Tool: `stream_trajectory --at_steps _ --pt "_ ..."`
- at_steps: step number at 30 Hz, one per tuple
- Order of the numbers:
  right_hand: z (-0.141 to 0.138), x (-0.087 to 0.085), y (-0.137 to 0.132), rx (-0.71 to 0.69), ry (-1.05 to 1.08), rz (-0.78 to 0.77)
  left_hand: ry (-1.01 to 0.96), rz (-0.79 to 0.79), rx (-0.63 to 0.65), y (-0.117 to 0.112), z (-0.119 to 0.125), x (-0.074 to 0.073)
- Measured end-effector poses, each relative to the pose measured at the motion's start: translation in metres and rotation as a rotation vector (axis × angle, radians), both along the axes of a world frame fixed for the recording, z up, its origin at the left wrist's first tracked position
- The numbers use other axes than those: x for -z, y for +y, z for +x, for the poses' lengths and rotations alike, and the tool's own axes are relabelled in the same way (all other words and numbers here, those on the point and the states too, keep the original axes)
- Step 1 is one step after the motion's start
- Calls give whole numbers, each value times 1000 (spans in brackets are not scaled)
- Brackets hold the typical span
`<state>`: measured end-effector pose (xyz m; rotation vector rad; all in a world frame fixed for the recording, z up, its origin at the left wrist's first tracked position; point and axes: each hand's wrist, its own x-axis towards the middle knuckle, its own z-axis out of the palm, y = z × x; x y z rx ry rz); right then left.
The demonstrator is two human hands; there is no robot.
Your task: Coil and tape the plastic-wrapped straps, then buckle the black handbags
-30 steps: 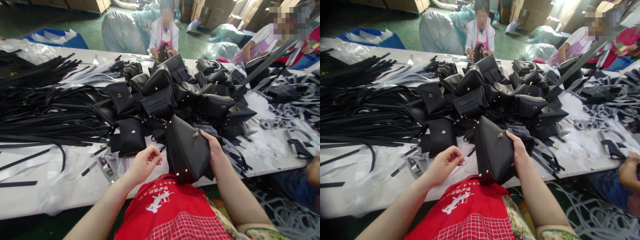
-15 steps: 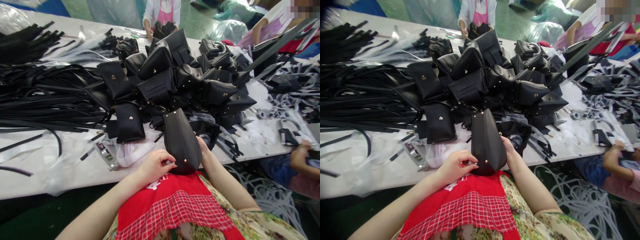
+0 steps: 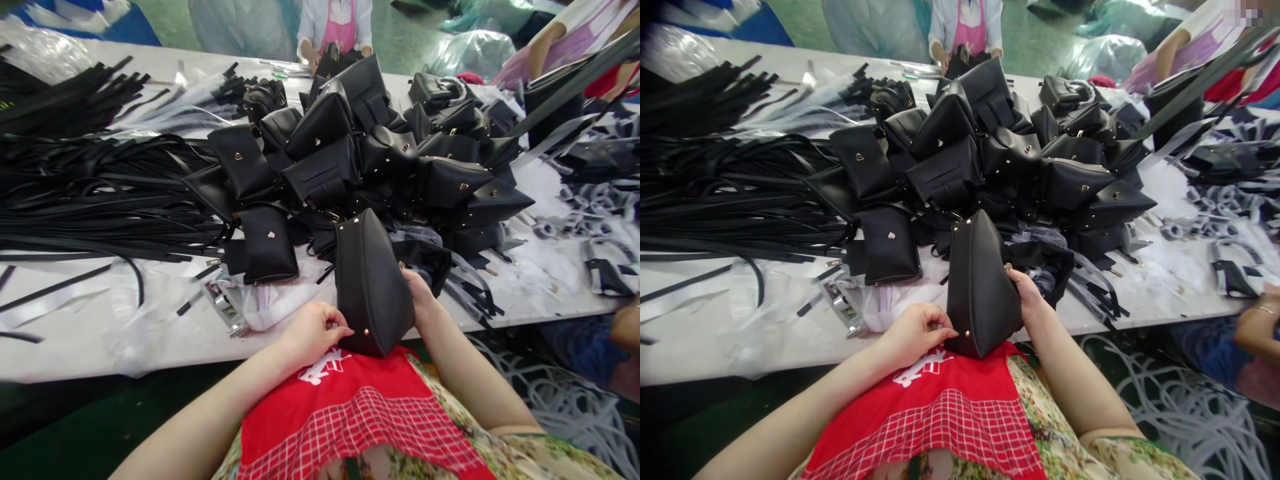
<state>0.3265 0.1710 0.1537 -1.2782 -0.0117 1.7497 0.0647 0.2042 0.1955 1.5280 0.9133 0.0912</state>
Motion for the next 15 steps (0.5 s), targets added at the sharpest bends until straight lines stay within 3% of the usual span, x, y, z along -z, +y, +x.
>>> stream_trajectory --at_steps 3,5,8,10,15 --pt "9 -19 5 92 -112 34 -99 -250 -10 8 -9 -5" --pt "19 -35 9 146 -177 53 -218 -365 -145 20 -13 -8" --pt "31 -55 14 162 -217 30 -379 -268 -468 48 -13 -8" --pt "34 -61 17 140 -218 19 -461 -176 -596 68 -9 -7" --pt "28 -56 21 64 -192 53 -476 25 -638 104 4 -1"
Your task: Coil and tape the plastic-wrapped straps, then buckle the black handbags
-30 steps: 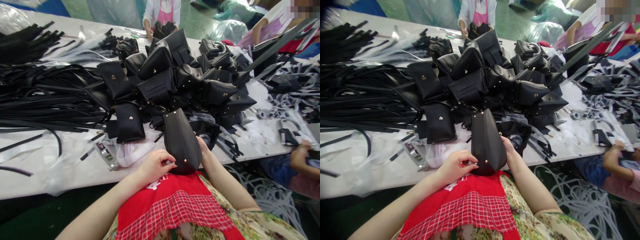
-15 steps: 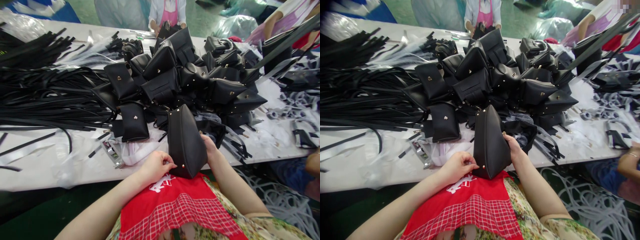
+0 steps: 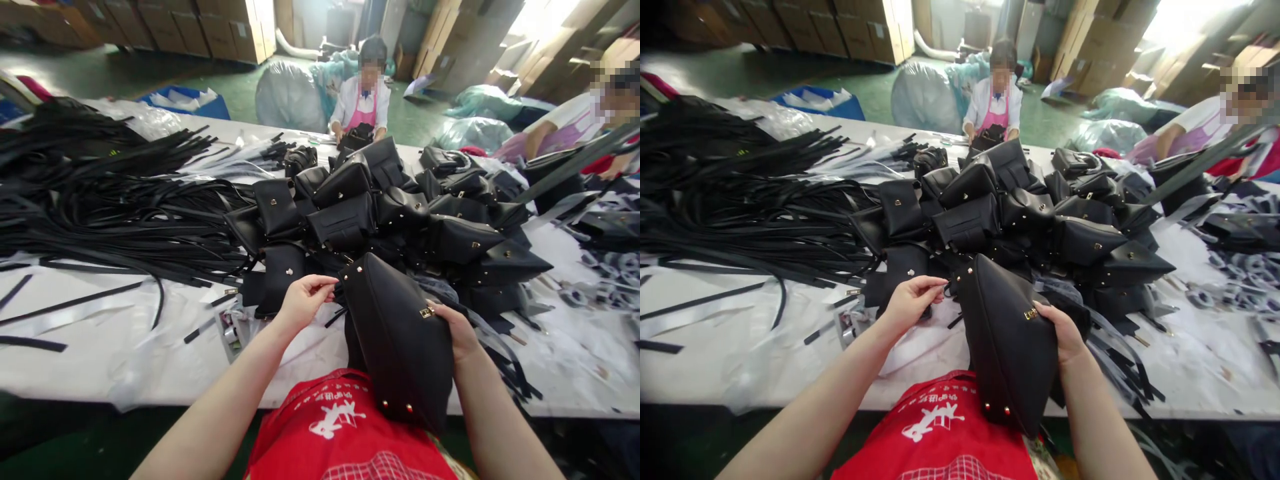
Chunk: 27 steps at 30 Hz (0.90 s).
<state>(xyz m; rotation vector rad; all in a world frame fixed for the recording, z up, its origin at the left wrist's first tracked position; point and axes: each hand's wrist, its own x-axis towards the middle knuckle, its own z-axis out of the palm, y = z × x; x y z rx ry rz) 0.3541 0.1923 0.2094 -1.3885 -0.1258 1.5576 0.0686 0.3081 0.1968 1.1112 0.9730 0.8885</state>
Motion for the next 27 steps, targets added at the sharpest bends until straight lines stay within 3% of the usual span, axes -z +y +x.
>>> stream_trajectory --at_steps 9,15,19,22,24,27 --pt "-12 -12 12 -50 47 55 12 68 5 34 24 -2" --pt "-15 -18 20 -88 -30 110 -115 -4 132 51 26 -5" --pt "-19 -16 27 -77 -111 99 -49 0 201 57 24 -4" --pt "-18 -25 33 -67 -184 116 18 4 251 57 17 -4" --pt "-13 -40 36 -125 -315 183 16 -25 276 55 8 -5" --pt "-6 -63 36 -431 -696 340 -12 -79 197 52 -11 -2"
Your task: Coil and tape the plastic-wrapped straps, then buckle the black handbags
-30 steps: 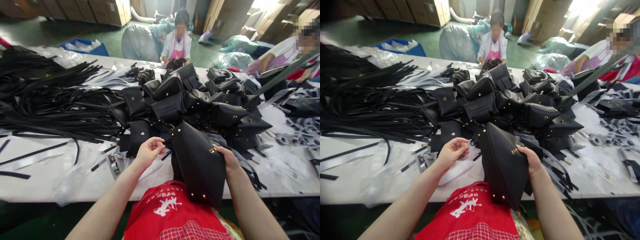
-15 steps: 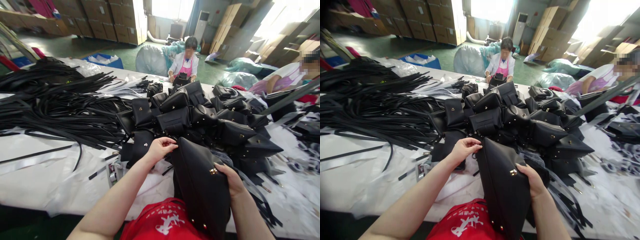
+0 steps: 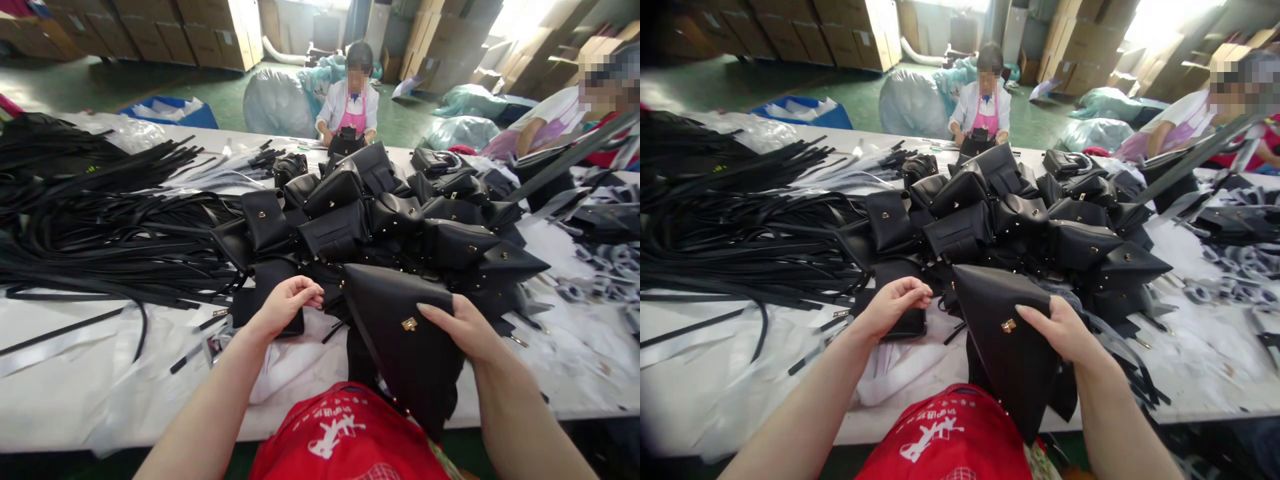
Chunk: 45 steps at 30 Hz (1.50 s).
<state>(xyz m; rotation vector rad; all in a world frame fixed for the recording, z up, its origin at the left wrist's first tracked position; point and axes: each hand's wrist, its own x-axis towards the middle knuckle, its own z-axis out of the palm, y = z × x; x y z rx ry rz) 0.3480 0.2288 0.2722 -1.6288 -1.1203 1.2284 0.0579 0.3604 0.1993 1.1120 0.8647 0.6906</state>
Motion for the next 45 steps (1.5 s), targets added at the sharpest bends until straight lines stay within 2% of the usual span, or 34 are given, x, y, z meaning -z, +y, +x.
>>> stream_trajectory --at_steps 2,3,4,6,8,10,11,13,16,17,18,22,25,28,31,34,36,39,45 --pt "-3 0 -2 -242 -357 87 20 -22 -88 -2 -11 7" --pt "-7 8 -4 -353 -522 111 36 -33 -111 -3 -14 12" --pt "-13 21 -7 -454 -664 112 55 -48 -121 -5 -16 17" --pt "-26 61 -14 -629 -848 25 95 -91 -113 -11 -17 29" --pt "-36 105 -24 -748 -894 -125 144 -141 -84 -21 -14 41" --pt "-39 141 -37 -792 -858 -212 204 -169 -62 -31 -9 52" --pt "-39 152 -43 -781 -793 -222 233 -175 -52 -36 -7 57" --pt "-35 164 -53 -644 -522 -216 277 -184 -42 -46 -3 66" --pt "-31 164 -60 -285 38 -231 296 -232 -21 -56 5 76" --pt "-30 162 -62 -204 162 -237 290 -253 -7 -58 8 78" --pt "-31 159 -63 -165 267 -242 284 -270 11 -60 11 79" --pt "-33 144 -66 -170 759 -281 298 -256 92 -72 24 76" --pt "-37 137 -63 -33 1033 -375 323 -216 196 -87 33 68" --pt "-46 138 -55 223 1023 -437 363 -133 291 -100 40 56" --pt "-57 144 -49 385 842 -341 434 43 266 -107 45 43" --pt "-64 147 -51 357 731 -260 502 275 239 -107 51 33" --pt "-66 149 -55 308 700 -228 533 361 265 -106 56 32" --pt "-65 150 -60 242 654 -197 559 360 287 -105 62 36" --pt "-58 152 -65 139 513 -176 565 232 346 -105 68 51"
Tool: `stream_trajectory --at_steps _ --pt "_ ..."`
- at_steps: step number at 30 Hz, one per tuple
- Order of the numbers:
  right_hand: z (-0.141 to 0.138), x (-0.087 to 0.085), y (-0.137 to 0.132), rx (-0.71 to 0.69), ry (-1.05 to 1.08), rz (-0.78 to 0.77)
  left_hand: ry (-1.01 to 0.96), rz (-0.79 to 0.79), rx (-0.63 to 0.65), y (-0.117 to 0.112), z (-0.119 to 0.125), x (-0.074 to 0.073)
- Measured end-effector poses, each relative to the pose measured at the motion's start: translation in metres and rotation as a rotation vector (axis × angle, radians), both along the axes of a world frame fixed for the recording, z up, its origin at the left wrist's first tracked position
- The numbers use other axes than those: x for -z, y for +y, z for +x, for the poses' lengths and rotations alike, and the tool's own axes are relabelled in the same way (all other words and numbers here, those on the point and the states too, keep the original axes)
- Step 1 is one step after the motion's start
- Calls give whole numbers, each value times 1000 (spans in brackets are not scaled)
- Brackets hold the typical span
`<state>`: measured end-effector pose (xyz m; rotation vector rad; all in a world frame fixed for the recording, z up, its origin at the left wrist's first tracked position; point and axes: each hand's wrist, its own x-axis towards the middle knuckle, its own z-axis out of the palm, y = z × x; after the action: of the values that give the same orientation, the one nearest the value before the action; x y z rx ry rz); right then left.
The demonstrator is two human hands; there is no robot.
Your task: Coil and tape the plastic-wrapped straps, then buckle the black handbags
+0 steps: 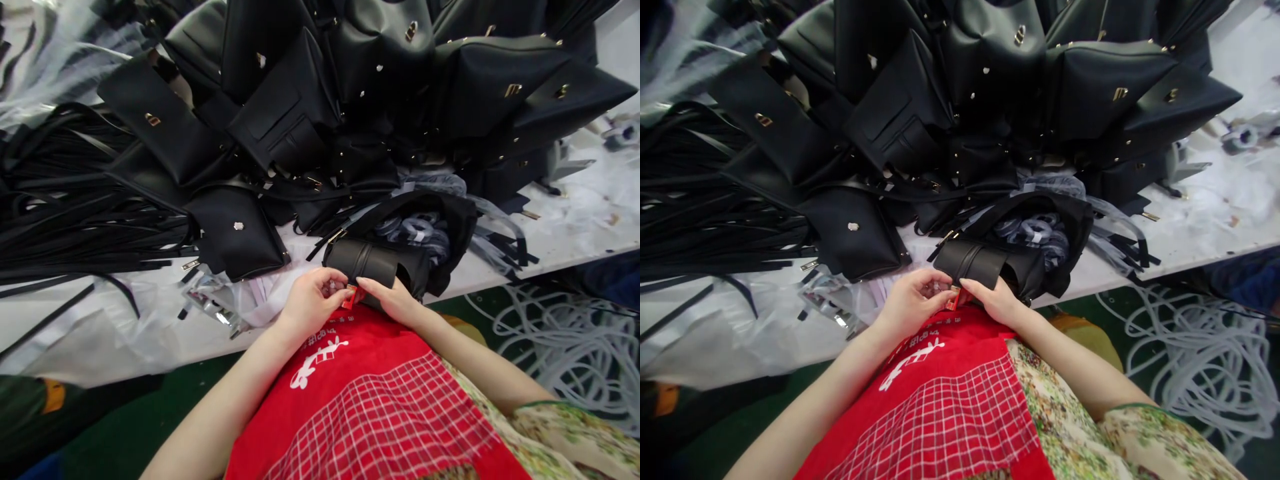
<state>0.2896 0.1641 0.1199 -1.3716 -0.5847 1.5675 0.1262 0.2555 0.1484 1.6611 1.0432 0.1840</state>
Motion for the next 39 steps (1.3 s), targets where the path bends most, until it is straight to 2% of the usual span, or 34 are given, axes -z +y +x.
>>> stream_trajectory --at_steps 6,13,18,25,30,34,37,39 --pt "4 3 -2 -70 -124 75 -17 40 34 3 0 0" --pt "7 3 -2 -75 -180 101 -71 210 230 12 1 -3" --pt "7 1 -3 -83 -175 115 -68 230 306 14 2 -5" --pt "5 0 -5 -89 -134 93 6 254 346 5 2 -6" --pt "3 -2 -1 -58 -63 130 22 254 396 -5 -4 -14" --pt "1 -2 1 -37 -5 111 8 245 307 -9 -9 -18" --pt "0 -2 0 -53 -13 97 -4 289 205 -7 -9 -15" --pt "0 -1 -1 -85 -40 111 -32 314 185 -5 -8 -12"
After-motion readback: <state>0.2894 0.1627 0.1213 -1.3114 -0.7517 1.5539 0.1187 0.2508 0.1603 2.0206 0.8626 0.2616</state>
